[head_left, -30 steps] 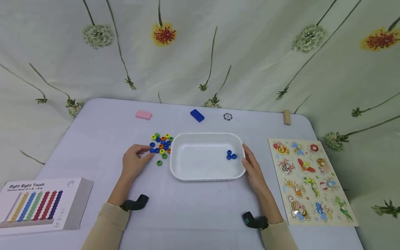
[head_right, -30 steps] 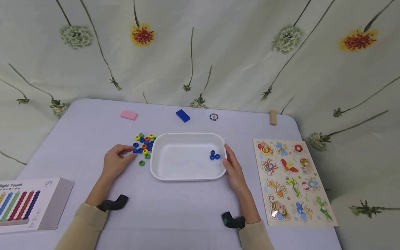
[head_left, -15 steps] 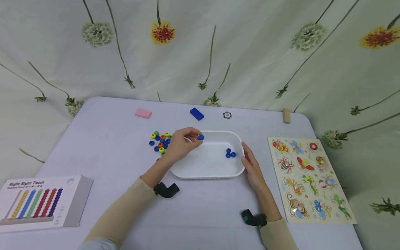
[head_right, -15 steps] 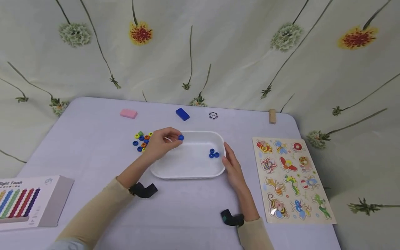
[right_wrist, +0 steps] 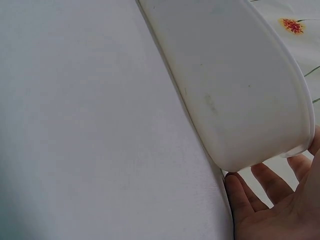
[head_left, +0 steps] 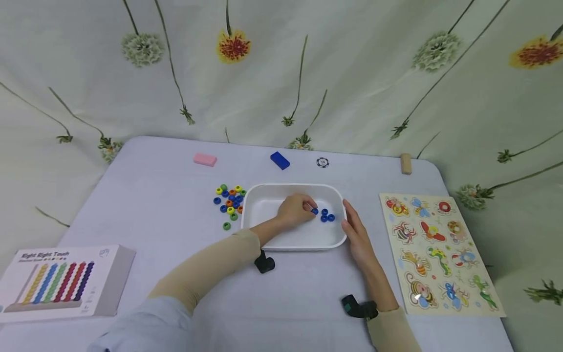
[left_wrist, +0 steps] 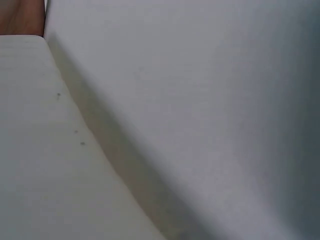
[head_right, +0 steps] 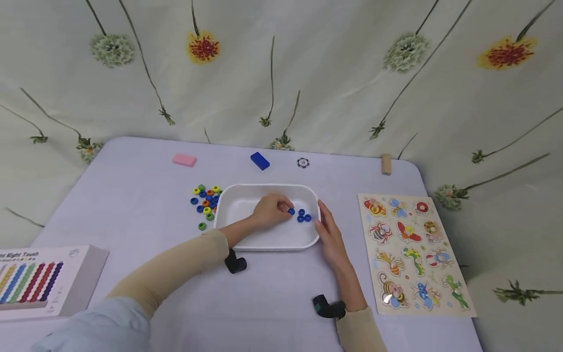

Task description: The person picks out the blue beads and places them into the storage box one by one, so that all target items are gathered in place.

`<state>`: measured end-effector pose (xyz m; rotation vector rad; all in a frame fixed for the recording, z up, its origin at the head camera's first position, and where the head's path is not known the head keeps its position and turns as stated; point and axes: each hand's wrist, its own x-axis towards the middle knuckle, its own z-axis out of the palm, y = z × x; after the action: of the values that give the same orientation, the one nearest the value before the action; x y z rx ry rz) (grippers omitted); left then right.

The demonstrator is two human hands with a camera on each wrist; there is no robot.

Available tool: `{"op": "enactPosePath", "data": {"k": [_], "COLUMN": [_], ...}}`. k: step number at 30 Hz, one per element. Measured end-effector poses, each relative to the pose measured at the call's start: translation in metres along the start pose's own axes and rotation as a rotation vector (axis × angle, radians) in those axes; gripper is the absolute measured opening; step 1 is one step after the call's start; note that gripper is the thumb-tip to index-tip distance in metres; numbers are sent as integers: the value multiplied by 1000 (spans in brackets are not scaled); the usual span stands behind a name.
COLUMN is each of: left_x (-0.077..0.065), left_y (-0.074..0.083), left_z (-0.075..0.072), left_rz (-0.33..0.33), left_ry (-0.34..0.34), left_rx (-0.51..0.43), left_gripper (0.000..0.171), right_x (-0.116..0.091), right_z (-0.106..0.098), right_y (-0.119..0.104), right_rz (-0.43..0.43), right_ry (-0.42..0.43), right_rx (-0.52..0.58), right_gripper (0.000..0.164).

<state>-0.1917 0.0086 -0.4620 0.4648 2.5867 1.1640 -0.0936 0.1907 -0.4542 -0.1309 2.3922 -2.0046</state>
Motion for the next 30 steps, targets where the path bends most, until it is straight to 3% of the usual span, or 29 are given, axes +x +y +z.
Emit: {"op": "enactPosePath", "data": {"k": [4,10,13,17,20,24,27,30], "left_x": [-1,-12,-34,-69,-86,-99,-104,-106], "left_y": [2,7,16,13,-13,-62,-101,-131], "left_z": [3,-11,-37,-83,-114,-138,-142,-138], "left_rz": [0,71,112,197,227,153,44,-60], "left_ry": [-13,-15,76,302,510,714,779,781], "left_rx": [35,-68,-134,-231,-302,-316,-286,-268], "left_gripper": [19,32,34,33,30,30,31,34], "right_x": [4,7,7,6,7,6,6,6], "right_z": [-3,-2,-1,-3,-4,-5,-4,-3], "right_y": [13,27,26,24,23,23,24,26], "right_rz": [1,-3,-1,0,-1,-1,-4,-14], "right_ry": [-1,2,1,10,18,25,26,32], "right_rx": [-4,-14,-13,-24,-31,-27,-26,-37], "right_gripper": [47,47,46,46,46,46,47,48]}}
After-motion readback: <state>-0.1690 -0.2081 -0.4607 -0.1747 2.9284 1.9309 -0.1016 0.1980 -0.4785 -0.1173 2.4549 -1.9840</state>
